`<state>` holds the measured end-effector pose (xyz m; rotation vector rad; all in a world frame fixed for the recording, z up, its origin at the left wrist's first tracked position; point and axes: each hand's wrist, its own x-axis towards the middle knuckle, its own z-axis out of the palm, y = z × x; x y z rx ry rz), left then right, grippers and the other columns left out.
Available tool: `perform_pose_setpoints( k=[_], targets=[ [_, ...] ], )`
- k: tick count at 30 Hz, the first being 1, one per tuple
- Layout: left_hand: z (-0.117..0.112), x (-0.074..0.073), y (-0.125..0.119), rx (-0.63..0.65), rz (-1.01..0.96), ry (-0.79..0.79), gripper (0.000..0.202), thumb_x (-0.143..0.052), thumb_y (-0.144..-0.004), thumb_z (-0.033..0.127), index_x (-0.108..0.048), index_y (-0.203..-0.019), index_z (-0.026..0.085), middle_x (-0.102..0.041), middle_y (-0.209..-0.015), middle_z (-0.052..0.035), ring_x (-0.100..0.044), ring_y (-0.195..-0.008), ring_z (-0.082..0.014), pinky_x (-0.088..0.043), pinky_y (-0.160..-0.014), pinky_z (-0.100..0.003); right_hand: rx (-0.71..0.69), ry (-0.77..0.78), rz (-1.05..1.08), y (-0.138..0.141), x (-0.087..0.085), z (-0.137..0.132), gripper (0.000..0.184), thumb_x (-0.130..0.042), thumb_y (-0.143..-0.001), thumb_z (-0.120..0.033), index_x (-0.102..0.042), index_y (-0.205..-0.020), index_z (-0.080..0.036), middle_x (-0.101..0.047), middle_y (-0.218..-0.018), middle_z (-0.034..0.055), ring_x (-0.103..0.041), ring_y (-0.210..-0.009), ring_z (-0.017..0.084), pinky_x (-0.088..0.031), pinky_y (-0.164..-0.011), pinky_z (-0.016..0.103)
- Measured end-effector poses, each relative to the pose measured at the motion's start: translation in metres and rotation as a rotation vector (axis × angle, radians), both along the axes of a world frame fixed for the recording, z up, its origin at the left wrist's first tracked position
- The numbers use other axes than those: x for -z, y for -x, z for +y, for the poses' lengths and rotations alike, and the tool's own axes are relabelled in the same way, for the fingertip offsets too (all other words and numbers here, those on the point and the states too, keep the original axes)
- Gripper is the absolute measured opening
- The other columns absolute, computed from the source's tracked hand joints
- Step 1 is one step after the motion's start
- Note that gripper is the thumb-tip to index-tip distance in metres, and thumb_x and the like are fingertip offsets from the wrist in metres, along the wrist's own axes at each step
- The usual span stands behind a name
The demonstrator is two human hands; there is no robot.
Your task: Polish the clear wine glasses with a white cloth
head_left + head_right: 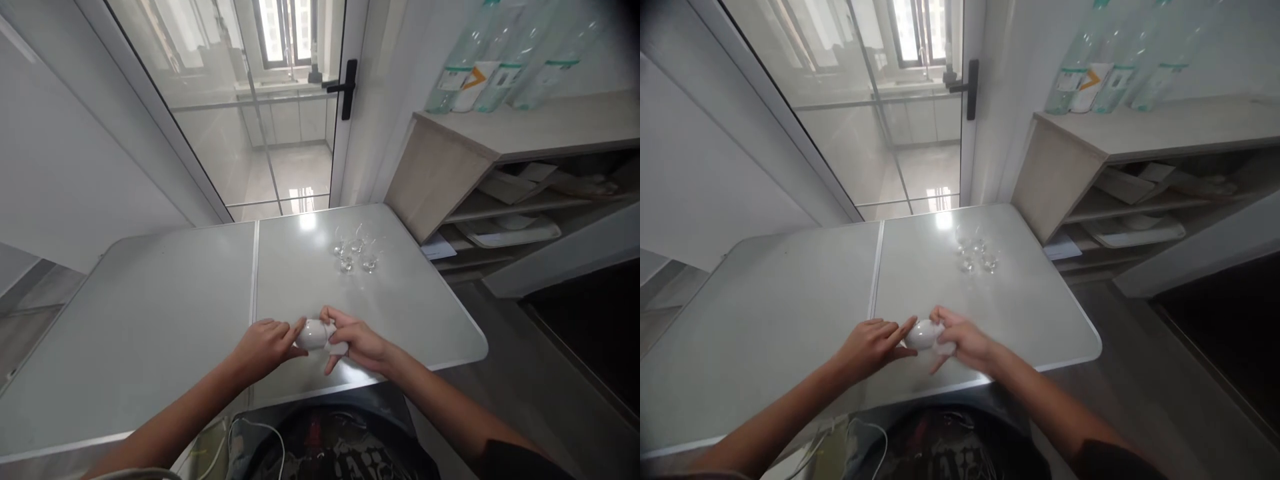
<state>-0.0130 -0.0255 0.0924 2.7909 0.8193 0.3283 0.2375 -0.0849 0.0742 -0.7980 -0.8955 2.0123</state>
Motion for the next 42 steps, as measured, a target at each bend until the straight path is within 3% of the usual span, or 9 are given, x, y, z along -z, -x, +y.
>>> perform_pose_setpoints(
  k=[3, 9, 12, 15, 21, 27, 30, 37, 42],
  targets=[
    [-0.002, -0.002, -0.002, 0.001, -0.017, -0.01, 0.054, -0.056, -0.101, 0.057, -0.069, -0.132, 0.014, -0.063, -0.069, -0.0031, -0.054, -0.059, -0.014, -0.038, -0.058, -0.024, 0.043, 0.041, 0.116, 0.001, 0.001, -0.005, 0.034, -0.067, -0.079, -0.02, -0.037, -0.095, -0.026, -0.045, -0.093, -0.0018, -0.053, -0.082, 0.015, -0.065, -0.06, 0.034],
    [0.015, -0.019, -0.003, -0.181, -0.032, 1.313, 0.066, -0.066, -0.083, 0.075, -0.076, -0.089, 0.01, -0.048, -0.058, 0.0026, -0.032, -0.048, -0.0072, -0.022, -0.047, -0.023, -0.236, -0.68, -0.398, -0.013, 0.0, -0.005, 0.011, -0.053, -0.092, -0.019, -0.044, -0.09, -0.024, -0.054, -0.091, 0.0011, -0.054, -0.085, 0.017, -0.057, -0.08, 0.038],
    [0.019, -0.02, -0.002, -0.239, -0.017, 1.512, 0.068, -0.067, -0.08, 0.078, -0.07, -0.074, 0.01, -0.049, -0.059, 0.0013, -0.029, -0.048, -0.0064, -0.019, -0.046, -0.024, -0.451, -1.076, -0.665, -0.018, 0.001, 0.004, 0.009, -0.051, -0.093, -0.017, -0.051, -0.086, -0.022, -0.058, -0.085, 0.0036, -0.053, -0.083, 0.02, -0.05, -0.085, 0.041],
    [0.014, -0.013, -0.002, -0.21, -0.056, 1.139, 0.063, -0.072, -0.08, 0.073, -0.076, -0.088, 0.011, -0.048, -0.057, 0.0033, -0.035, -0.051, -0.0076, -0.023, -0.05, -0.024, -0.359, -0.902, -0.596, -0.016, 0.006, 0.006, 0.008, -0.049, -0.093, -0.015, -0.05, -0.089, -0.023, -0.055, -0.088, 0.0031, -0.052, -0.086, 0.019, -0.053, -0.083, 0.04],
    [-0.005, 0.003, 0.009, 0.085, -0.06, -0.118, 0.05, -0.062, -0.101, 0.045, -0.059, -0.143, 0.017, -0.065, -0.075, -0.0001, -0.055, -0.063, -0.0124, -0.038, -0.059, -0.025, -0.088, 0.06, 0.172, -0.002, 0.019, -0.009, 0.03, -0.062, -0.081, -0.013, -0.037, -0.094, -0.026, -0.046, -0.092, -0.0025, -0.054, -0.074, 0.013, -0.058, -0.052, 0.024],
    [-0.007, 0.004, 0.019, 0.225, -0.016, -0.43, 0.064, -0.059, -0.103, 0.022, -0.035, -0.16, 0.009, -0.065, -0.079, -0.0017, -0.057, -0.066, -0.0143, -0.043, -0.06, -0.027, 0.145, 0.242, 0.283, 0.011, 0.025, -0.02, 0.035, -0.063, -0.076, -0.012, -0.037, -0.096, -0.026, -0.047, -0.093, -0.0015, -0.057, -0.082, 0.015, -0.06, -0.052, 0.023],
    [-0.008, 0.008, 0.013, 0.131, -0.093, -0.127, 0.058, -0.064, -0.1, 0.044, -0.053, -0.15, 0.016, -0.064, -0.074, 0.0004, -0.054, -0.062, -0.012, -0.042, -0.06, -0.025, 0.055, -0.035, 0.085, 0.005, 0.017, -0.024, 0.025, -0.058, -0.084, -0.017, -0.036, -0.09, -0.026, -0.044, -0.089, -0.0027, -0.053, -0.077, 0.014, -0.063, -0.059, 0.031],
    [-0.006, -0.004, -0.007, -0.207, -0.115, 1.292, 0.054, -0.075, -0.084, 0.062, -0.077, -0.099, 0.01, -0.044, -0.057, 0.0056, -0.03, -0.053, -0.0071, -0.02, -0.05, -0.023, -0.428, -1.186, -0.844, -0.031, 0.006, -0.01, 0.015, -0.053, -0.084, -0.009, -0.058, -0.091, -0.022, -0.06, -0.081, 0.0026, -0.048, -0.074, 0.017, -0.039, -0.064, 0.028],
    [0.007, -0.007, -0.003, -0.268, -0.03, 1.731, 0.059, -0.069, -0.084, 0.07, -0.06, -0.069, 0.013, -0.05, -0.062, 0.0015, -0.026, -0.047, -0.0046, -0.015, -0.045, -0.024, -0.419, -1.312, -0.839, -0.028, 0.017, -0.009, 0.016, -0.049, -0.087, -0.011, -0.06, -0.089, -0.022, -0.063, -0.084, 0.0048, -0.049, -0.078, 0.019, -0.037, -0.066, 0.03]
  ],
)
